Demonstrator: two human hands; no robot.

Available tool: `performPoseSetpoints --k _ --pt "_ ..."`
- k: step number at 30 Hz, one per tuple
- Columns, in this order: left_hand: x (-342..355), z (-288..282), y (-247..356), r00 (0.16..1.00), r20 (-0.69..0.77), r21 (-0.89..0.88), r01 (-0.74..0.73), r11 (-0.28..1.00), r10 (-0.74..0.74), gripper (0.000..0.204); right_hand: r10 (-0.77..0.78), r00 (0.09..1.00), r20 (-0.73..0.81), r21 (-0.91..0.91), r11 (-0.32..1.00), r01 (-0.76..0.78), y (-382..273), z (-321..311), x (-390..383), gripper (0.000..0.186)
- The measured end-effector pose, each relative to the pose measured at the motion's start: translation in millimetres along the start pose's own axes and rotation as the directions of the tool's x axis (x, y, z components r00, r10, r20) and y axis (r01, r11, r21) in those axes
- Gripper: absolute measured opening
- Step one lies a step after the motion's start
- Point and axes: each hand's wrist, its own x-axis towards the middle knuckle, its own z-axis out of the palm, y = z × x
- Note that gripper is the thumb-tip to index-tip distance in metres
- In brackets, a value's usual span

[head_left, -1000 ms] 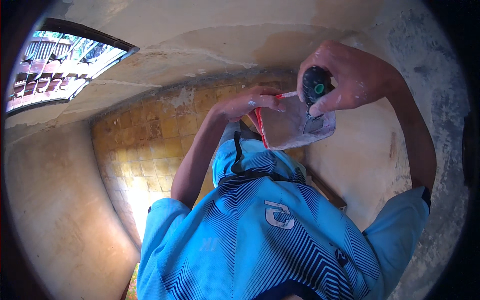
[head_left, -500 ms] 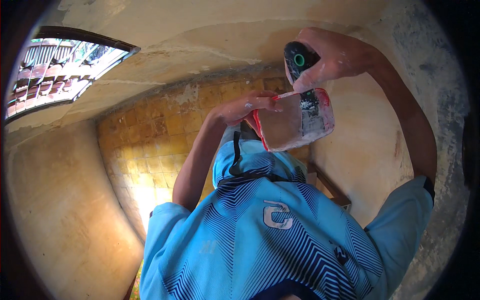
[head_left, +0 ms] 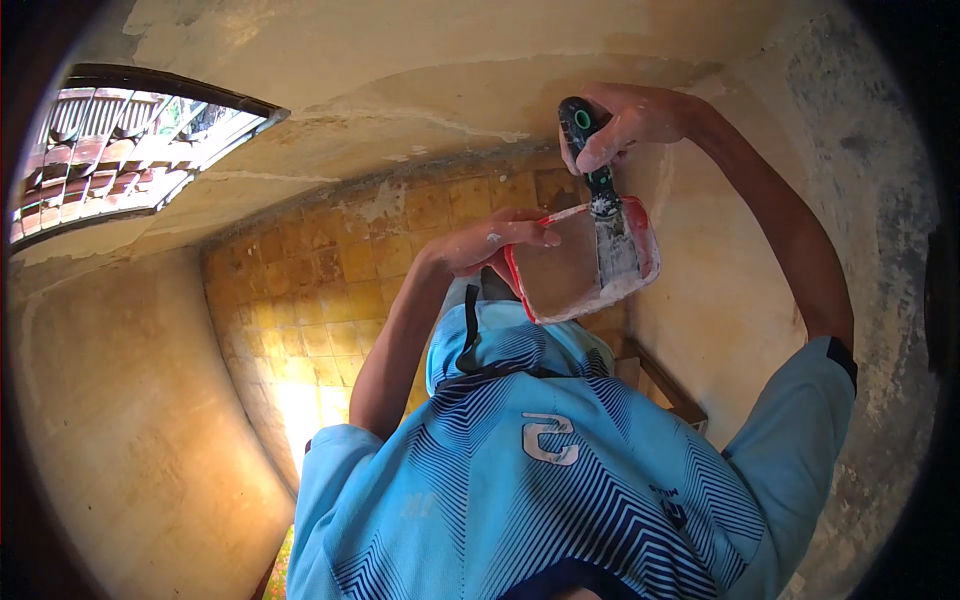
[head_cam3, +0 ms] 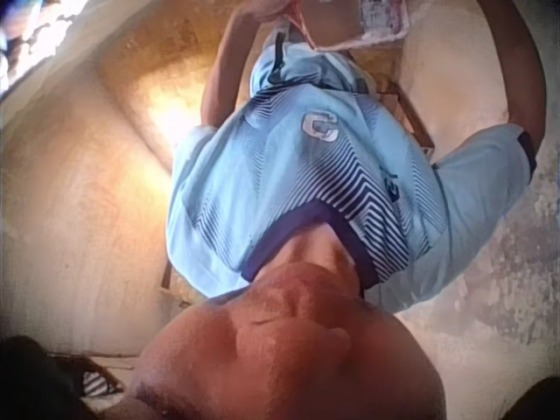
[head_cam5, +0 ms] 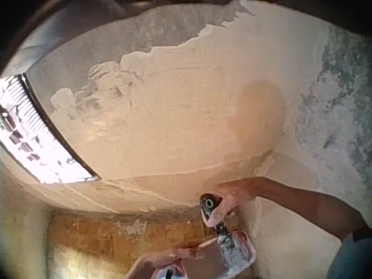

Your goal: The person patches and smooths a wall by applying filler putty from a container to the wall with a putty knife.

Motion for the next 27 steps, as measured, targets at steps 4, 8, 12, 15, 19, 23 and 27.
performPoseSetpoints --k 4,8,12,15,19,23,27 --pt "3.3 0.5 -3.6 1.000 -0.027 0.041 -0.006 0.999 0.007 0.071 0.001 0.999 0.048 0.057 0.998 -0.003 1.1 -2.3 3.5 0.027" --pt "-4.9 12.3 12.4 0.999 -0.037 -0.002 0.036 0.999 -0.036 0.076 -0.009 0.998 0.065 0.108 0.994 0.002 13.8 -4.6 11.0 0.027" --pt "1.5 7.0 0.0 0.996 -0.066 -0.010 0.054 0.998 -0.055 0.078 -0.026 0.997 0.072 0.198 0.980 0.012 25.9 -4.9 17.0 0.030" --pt "3.9 3.0 -6.6 0.995 -0.080 -0.036 0.057 0.998 -0.059 0.078 -0.043 0.997 0.068 0.264 0.964 0.023 32.3 -5.2 20.4 0.032" --pt "3.0 10.6 0.2 0.991 -0.110 -0.016 0.078 0.997 -0.079 0.075 -0.044 0.995 0.084 0.322 0.946 0.015 45.2 -11.4 21.5 0.031" --pt "1.6 13.1 4.1 0.981 -0.180 0.016 0.073 0.997 -0.069 0.065 -0.068 0.997 0.022 0.398 0.916 0.053 68.4 -19.0 19.2 0.030" --pt "2.9 5.3 5.4 0.987 -0.154 -0.001 0.038 0.999 -0.037 0.059 -0.148 0.966 -0.212 0.575 0.780 0.245 79.1 -20.3 -10.4 0.030"
